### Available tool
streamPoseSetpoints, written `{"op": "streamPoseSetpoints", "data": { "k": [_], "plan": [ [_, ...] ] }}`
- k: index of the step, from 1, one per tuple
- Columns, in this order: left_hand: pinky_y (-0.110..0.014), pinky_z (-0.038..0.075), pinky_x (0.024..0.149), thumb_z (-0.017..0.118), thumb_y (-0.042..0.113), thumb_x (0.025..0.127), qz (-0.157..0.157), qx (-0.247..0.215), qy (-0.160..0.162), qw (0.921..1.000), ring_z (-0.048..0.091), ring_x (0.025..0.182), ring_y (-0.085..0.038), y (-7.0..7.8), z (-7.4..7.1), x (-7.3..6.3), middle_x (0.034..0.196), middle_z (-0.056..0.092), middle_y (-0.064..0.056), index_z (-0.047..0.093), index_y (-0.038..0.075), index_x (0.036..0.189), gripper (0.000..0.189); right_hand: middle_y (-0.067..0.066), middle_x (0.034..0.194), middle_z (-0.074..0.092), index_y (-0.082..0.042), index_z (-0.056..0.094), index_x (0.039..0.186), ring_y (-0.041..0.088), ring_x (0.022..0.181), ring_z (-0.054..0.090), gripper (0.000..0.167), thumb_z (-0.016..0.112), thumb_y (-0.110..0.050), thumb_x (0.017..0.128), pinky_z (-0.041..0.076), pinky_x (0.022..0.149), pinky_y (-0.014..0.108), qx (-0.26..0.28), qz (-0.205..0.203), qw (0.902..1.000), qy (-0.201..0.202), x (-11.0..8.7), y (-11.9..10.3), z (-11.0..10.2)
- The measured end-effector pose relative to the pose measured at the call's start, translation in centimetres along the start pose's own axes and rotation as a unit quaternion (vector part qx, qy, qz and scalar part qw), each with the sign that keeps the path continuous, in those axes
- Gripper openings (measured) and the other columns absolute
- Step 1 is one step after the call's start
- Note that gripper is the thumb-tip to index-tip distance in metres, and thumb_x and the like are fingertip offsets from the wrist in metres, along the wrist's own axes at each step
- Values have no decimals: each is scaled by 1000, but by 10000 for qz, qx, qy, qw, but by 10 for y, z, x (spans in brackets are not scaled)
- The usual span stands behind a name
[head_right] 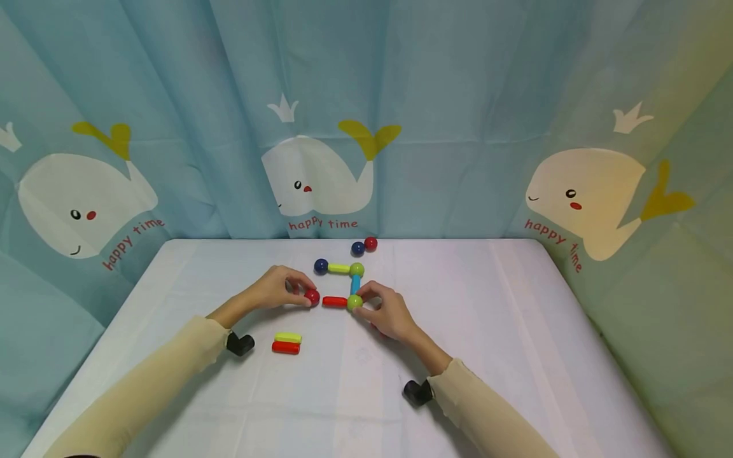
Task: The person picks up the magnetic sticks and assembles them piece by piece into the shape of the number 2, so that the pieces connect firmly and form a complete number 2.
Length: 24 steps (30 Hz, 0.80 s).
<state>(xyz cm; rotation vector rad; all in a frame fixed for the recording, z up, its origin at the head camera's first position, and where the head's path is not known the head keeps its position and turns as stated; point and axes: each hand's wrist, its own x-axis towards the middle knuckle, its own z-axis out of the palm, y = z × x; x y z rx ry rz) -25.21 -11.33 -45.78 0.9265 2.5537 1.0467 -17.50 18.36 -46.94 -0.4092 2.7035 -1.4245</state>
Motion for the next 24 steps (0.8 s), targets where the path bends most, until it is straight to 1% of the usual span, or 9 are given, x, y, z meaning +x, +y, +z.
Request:
{"op": "streamPoseSetpoints", "data": {
  "k": [5, 10, 13, 20, 24],
  "plan": [
    [-30, 52, 77, 89, 26, 82, -5, -70, -90, 9999, 62, 81, -13, 0, 1, 3, 101, 75, 6, 81, 17, 109, 29, 5, 111, 71, -13, 68, 115, 18, 67, 61, 25, 78, -12, 92, 56, 60, 31, 60, 38, 10000, -32, 2, 1, 2],
    [-30, 52, 76, 90, 27, 81, -8, -74, -174, 9998, 62, 79, -13, 0, 1, 4, 99, 76, 8, 81, 18, 108, 29, 6, 111, 71, -13, 68, 115, 17, 62, 61, 25, 78, -12, 92, 55, 59, 31, 89, 76, 9999, -46, 2, -1, 2],
    [-30, 52, 75, 90, 27, 81, -16, -71, -227, 9997, 62, 79, -13, 0, 1, 5, 98, 75, 9, 81, 18, 107, 29, 6, 111, 71, -13, 68, 115, 18, 64, 61, 25, 78, -12, 93, 56, 59, 31, 83, 75, 9999, -45, 2, -1, 1],
    [-30, 53, 77, 87, 27, 84, 21, -65, -438, 9990, 63, 82, -13, 2, -1, 5, 97, 75, 8, 80, 17, 110, 28, 4, 109, 72, -13, 69, 116, 21, 86, 62, 25, 78, -12, 93, 57, 73, 33, -17, -16, 10000, 11, 1, 0, 1],
    [-31, 53, 78, 85, 25, 87, 35, -46, -507, 9987, 63, 83, -14, 2, -2, 6, 98, 76, 6, 80, 16, 112, 28, 2, 110, 72, -14, 69, 116, 20, 90, 62, 25, 77, -12, 93, 56, 76, 33, -58, -9, 10000, 16, 2, 1, 1]
  ]
}}
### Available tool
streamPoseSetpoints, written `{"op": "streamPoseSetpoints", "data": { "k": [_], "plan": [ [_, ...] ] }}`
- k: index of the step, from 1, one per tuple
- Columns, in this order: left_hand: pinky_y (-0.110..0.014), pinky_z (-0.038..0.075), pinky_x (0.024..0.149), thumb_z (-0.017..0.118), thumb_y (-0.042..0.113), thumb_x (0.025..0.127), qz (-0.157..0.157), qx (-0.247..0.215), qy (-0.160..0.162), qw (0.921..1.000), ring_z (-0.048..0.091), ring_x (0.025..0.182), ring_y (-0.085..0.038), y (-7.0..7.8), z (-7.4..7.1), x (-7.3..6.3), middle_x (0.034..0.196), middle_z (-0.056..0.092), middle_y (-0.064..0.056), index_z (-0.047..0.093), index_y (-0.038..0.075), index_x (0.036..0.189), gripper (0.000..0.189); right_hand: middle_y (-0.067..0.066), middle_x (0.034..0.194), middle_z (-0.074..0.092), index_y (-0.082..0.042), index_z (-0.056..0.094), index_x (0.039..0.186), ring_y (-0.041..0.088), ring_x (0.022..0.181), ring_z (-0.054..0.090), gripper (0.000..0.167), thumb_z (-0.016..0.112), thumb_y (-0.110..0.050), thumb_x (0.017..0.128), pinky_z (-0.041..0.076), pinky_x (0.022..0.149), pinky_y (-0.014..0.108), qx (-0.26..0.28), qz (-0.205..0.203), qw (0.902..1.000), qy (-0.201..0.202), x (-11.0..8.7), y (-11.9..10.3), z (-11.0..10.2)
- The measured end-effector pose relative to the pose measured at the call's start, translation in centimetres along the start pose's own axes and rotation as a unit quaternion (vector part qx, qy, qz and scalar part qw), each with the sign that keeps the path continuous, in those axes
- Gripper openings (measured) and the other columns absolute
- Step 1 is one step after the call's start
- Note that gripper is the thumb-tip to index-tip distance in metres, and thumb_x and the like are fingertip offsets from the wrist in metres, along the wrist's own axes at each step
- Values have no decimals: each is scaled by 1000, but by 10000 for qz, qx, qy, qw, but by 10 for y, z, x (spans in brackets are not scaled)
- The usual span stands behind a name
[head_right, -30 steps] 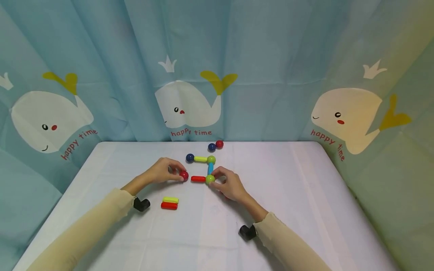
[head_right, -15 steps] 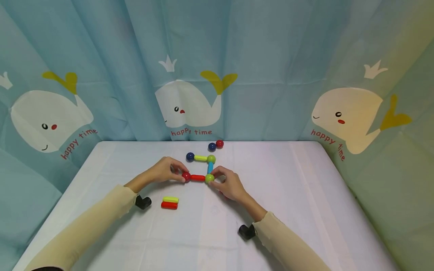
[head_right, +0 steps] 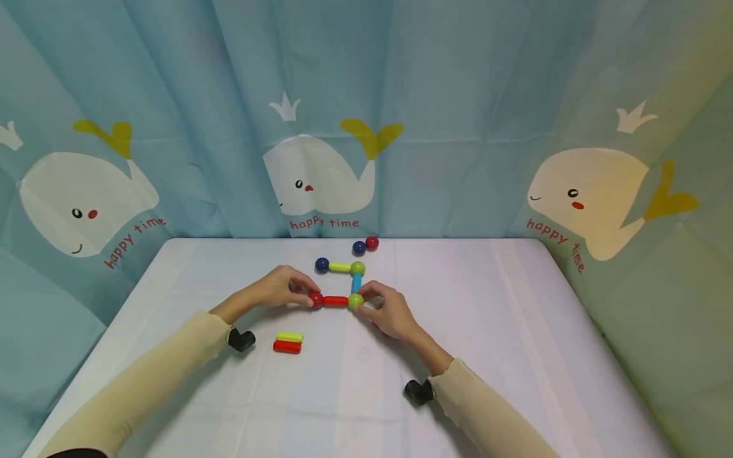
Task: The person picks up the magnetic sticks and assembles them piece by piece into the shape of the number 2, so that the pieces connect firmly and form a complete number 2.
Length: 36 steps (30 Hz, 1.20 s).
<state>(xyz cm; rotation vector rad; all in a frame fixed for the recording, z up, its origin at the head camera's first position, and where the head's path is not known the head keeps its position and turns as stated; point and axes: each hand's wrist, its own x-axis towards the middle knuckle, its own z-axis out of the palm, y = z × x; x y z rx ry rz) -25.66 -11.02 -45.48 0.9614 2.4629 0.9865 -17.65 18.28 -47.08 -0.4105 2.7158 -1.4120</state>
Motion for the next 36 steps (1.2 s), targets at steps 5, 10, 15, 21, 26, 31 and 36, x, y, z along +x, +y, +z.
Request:
{"op": "streamPoseSetpoints", "data": {
  "k": [5, 10, 15, 21, 26, 31, 36],
  "plan": [
    [-29, 53, 77, 84, 24, 88, -25, 23, -29, 10000, 62, 82, -14, 0, 0, 1, 98, 76, 6, 79, 14, 114, 28, 3, 110, 72, -13, 68, 117, 20, 85, 63, 26, 77, -11, 93, 57, 72, 31, 25, 13, 10000, 21, -1, 0, 0],
    [-30, 52, 76, 84, 24, 88, -58, 14, -25, 10000, 62, 81, -14, -1, -2, 1, 98, 76, 6, 80, 14, 114, 28, 5, 112, 72, -11, 68, 118, 21, 94, 64, 27, 77, -10, 93, 57, 76, 31, 33, -30, 10000, 50, -2, -2, 1],
    [-29, 53, 79, 82, 22, 89, -67, 40, -95, 9999, 64, 85, -13, 0, -3, 0, 102, 76, 5, 79, 14, 116, 28, 5, 112, 72, -10, 68, 118, 22, 99, 63, 27, 77, -11, 93, 57, 79, 33, -9, -81, 9999, 74, -3, -3, 1],
    [-30, 55, 82, 82, 21, 90, -16, 13, -199, 9998, 66, 88, -13, 2, -6, 0, 104, 77, 4, 79, 13, 116, 27, 10, 111, 70, -11, 65, 126, 15, 64, 57, 38, 80, -16, 91, 51, 57, 28, -550, -287, 9980, 117, -6, -9, 0],
    [-32, 56, 86, 82, 20, 89, 54, -35, -211, 9998, 68, 91, -13, 0, -9, 1, 106, 77, 2, 79, 12, 116, 28, 9, 107, 69, -10, 65, 127, 11, 65, 52, 43, 83, -20, 89, 48, 61, 27, -1457, -1059, 9825, 485, -9, -21, 4],
    [-31, 56, 82, 82, 20, 89, 63, -115, -174, 9998, 69, 88, -13, -3, -10, 4, 106, 77, 2, 80, 12, 115, 28, 9, 112, 67, -10, 69, 123, 9, 62, 52, 38, 82, -20, 89, 48, 58, 25, -1675, -1330, 9753, 558, -9, -41, 8],
    [-30, 56, 83, 83, 18, 89, 130, -242, -186, 9994, 69, 88, -11, -7, -10, 6, 105, 78, 4, 80, 12, 114, 26, 8, 112, 72, -7, 72, 120, 15, 66, 56, 31, 80, -17, 91, 49, 61, 25, -1125, -1692, 9791, 30, -3, -56, 17]
  ]
}}
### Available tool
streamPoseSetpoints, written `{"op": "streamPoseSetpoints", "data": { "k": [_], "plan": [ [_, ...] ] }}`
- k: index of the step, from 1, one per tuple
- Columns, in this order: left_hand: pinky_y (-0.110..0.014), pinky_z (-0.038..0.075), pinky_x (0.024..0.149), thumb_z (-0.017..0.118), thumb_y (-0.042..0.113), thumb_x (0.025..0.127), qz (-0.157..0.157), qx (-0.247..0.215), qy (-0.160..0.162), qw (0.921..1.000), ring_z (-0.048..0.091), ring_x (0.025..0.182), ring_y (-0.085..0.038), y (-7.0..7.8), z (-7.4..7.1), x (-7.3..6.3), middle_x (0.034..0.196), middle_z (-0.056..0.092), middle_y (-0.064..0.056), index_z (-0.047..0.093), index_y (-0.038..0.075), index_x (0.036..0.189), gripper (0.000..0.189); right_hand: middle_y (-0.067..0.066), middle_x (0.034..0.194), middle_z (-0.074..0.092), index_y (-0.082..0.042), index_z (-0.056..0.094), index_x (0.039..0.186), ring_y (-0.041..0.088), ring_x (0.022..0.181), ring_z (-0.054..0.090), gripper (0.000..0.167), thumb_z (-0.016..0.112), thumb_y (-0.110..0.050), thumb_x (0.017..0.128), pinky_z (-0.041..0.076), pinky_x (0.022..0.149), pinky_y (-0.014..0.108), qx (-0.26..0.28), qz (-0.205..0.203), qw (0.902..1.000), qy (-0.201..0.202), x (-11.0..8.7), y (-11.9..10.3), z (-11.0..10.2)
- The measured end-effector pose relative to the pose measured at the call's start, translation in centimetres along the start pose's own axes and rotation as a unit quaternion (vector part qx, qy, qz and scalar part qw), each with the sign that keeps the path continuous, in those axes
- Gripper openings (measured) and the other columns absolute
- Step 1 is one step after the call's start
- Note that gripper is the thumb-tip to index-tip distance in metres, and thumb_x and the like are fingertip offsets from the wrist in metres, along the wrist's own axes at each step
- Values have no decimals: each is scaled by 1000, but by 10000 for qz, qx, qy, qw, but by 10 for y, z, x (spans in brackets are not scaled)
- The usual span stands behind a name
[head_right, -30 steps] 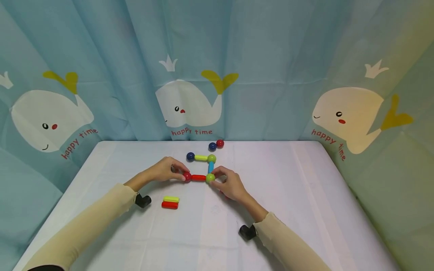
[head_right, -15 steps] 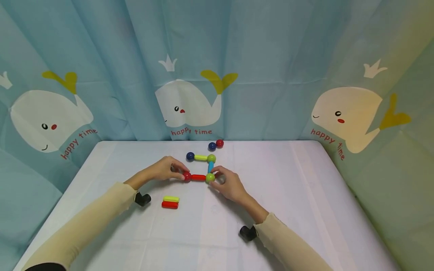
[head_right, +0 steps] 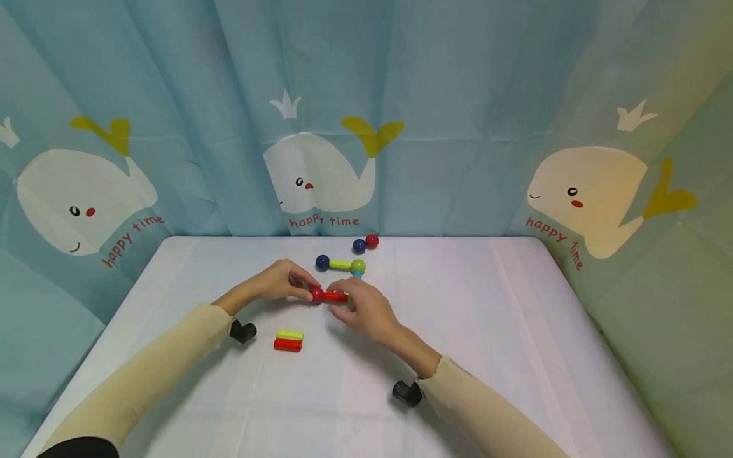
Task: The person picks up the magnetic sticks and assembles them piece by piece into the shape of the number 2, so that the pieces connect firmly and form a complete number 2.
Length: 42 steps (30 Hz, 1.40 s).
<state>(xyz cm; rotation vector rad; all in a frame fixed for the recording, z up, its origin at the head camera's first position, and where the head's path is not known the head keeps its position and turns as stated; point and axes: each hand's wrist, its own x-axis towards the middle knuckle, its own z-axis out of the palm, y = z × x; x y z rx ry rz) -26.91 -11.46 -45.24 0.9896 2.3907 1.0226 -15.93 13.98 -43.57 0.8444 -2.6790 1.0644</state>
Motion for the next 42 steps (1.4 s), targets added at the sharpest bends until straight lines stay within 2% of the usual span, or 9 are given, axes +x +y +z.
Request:
{"op": "streamPoseSetpoints", "data": {
  "k": [3, 6, 9, 13, 19, 28, 32, 42],
  "plan": [
    [-30, 56, 84, 84, 17, 87, 44, -68, 1, 10000, 70, 90, -11, -1, -1, 0, 104, 78, 4, 81, 13, 113, 26, 11, 112, 74, -5, 71, 122, 20, 68, 59, 32, 78, -15, 93, 52, 64, 25, 651, -215, 9957, -627, 7, -4, 9],
    [-30, 57, 83, 84, 16, 87, 102, -144, -27, 9998, 71, 90, -12, -3, -1, 1, 103, 78, 3, 81, 12, 113, 26, 10, 110, 74, -4, 69, 125, 19, 69, 61, 35, 77, -14, 93, 53, 66, 25, 1101, -279, 9860, -1220, 13, -7, 20],
    [-30, 58, 81, 84, 15, 87, 113, -214, -62, 9997, 71, 89, -12, -5, -2, 2, 103, 78, 2, 81, 12, 112, 26, 8, 109, 73, -6, 69, 127, 17, 65, 59, 37, 78, -17, 93, 52, 67, 24, 1302, -272, 9780, -1608, 18, -8, 30],
    [-29, 58, 78, 84, 14, 87, 53, -251, -78, 9996, 70, 88, -12, -6, -2, 4, 104, 78, 3, 81, 13, 111, 25, 7, 111, 73, -9, 70, 127, 14, 69, 60, 36, 78, -20, 94, 52, 70, 24, 1465, -205, 9707, -1895, 22, -8, 42],
    [-29, 57, 79, 85, 16, 86, 85, -295, -59, 9995, 70, 88, -11, -6, -2, 6, 104, 78, 2, 81, 12, 111, 26, 6, 112, 74, -9, 70, 128, 16, 75, 63, 33, 75, -15, 95, 53, 73, 25, 1411, -174, 9691, -2015, 25, -11, 49],
    [-30, 57, 80, 85, 14, 85, 44, -342, -13, 9994, 71, 90, -12, -6, -1, 5, 105, 78, 2, 82, 12, 111, 26, 1, 94, 70, -7, 72, 122, 11, 67, 54, 27, 74, -12, 96, 44, 66, 20, 1166, -318, 9737, -1931, 28, -15, 57],
    [-31, 58, 85, 85, 14, 86, 66, -375, -31, 9993, 72, 92, -12, -6, -1, 4, 105, 78, 1, 81, 11, 111, 26, 1, 90, 69, -6, 73, 120, 12, 68, 54, 24, 74, -11, 96, 43, 66, 19, 1066, -373, 9748, -1926, 28, -18, 57],
    [-29, 57, 85, 85, 14, 86, 9, -341, -30, 9994, 72, 92, -10, -3, -1, 2, 106, 78, 2, 81, 12, 112, 27, -5, 84, 65, -8, 76, 115, 5, 69, 51, 21, 75, -12, 94, 42, 67, 20, 711, -298, 9757, -2049, 24, -15, 53]
  ]
}}
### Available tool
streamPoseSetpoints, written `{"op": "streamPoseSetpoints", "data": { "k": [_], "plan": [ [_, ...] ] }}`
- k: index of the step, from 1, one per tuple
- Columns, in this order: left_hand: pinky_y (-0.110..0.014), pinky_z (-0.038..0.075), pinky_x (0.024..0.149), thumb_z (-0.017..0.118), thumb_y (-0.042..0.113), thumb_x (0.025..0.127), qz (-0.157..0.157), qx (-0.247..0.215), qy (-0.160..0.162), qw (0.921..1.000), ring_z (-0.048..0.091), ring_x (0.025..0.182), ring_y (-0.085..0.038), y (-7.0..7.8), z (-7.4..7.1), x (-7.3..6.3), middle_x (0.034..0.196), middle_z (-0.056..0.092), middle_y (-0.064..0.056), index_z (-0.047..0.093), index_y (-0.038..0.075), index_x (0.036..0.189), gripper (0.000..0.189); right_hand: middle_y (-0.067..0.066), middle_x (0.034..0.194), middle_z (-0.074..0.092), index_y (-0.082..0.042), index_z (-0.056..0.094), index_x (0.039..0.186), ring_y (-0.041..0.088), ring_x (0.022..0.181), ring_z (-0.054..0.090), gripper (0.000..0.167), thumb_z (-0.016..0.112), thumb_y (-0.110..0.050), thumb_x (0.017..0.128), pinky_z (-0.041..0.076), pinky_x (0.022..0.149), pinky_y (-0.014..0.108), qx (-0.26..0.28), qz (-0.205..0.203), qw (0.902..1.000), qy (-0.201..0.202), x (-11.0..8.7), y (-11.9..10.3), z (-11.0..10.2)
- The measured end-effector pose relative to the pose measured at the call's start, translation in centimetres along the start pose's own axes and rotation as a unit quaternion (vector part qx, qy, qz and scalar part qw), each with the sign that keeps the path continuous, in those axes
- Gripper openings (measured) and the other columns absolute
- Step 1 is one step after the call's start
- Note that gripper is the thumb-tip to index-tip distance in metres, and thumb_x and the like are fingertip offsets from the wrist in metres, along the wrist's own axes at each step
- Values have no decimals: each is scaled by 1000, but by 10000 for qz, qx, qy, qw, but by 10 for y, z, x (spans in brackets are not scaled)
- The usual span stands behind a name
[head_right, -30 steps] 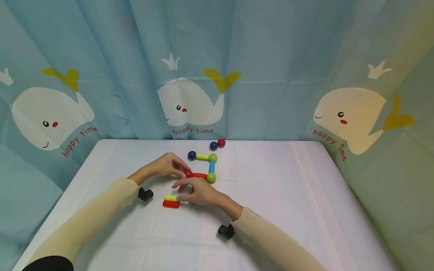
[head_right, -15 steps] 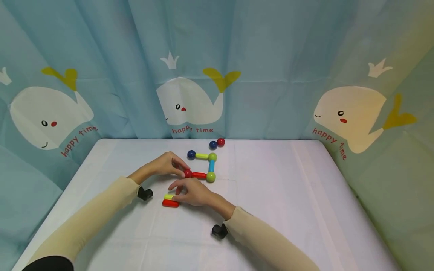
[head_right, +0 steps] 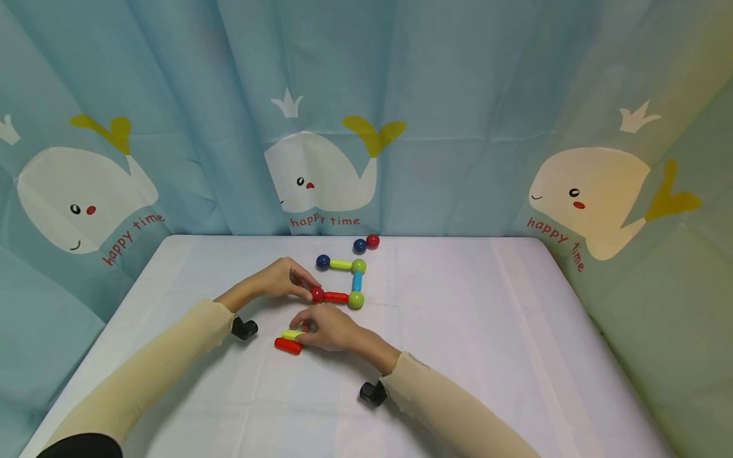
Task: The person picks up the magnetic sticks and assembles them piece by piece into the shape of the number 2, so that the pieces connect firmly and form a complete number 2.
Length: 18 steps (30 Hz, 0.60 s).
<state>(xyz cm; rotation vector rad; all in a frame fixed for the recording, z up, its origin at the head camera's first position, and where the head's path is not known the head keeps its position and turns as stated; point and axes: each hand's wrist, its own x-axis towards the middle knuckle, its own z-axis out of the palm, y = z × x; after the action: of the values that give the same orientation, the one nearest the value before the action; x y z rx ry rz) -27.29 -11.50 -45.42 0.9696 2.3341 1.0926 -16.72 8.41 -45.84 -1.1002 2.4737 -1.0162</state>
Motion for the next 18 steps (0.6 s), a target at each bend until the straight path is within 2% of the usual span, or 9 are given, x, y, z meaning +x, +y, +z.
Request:
{"op": "streamPoseSetpoints", "data": {
  "k": [9, 14, 18],
  "plan": [
    [-26, 54, 76, 84, 14, 86, 31, 70, -1, 10000, 69, 86, -11, 1, -1, 2, 105, 78, 3, 81, 11, 112, 26, -6, 79, 59, -11, 78, 109, 8, 71, 51, 16, 78, -15, 93, 42, 66, 21, -479, 393, 9981, -3, -9, -5, -3],
    [-27, 53, 76, 84, 17, 87, 63, 196, -62, 9998, 69, 87, -10, 1, 0, 1, 105, 78, 4, 81, 13, 113, 26, -5, 79, 61, -8, 77, 107, 6, 68, 50, 15, 75, -9, 93, 42, 65, 21, -297, 344, 9988, 192, -16, -4, -4],
    [-27, 54, 79, 84, 17, 88, -7, 279, -87, 9996, 69, 89, -9, 1, 0, 0, 105, 78, 5, 80, 14, 114, 27, -4, 83, 63, -8, 75, 109, 8, 68, 54, 17, 75, -8, 91, 46, 63, 22, 107, 560, 9977, 365, -25, -3, -8]
  ]
}}
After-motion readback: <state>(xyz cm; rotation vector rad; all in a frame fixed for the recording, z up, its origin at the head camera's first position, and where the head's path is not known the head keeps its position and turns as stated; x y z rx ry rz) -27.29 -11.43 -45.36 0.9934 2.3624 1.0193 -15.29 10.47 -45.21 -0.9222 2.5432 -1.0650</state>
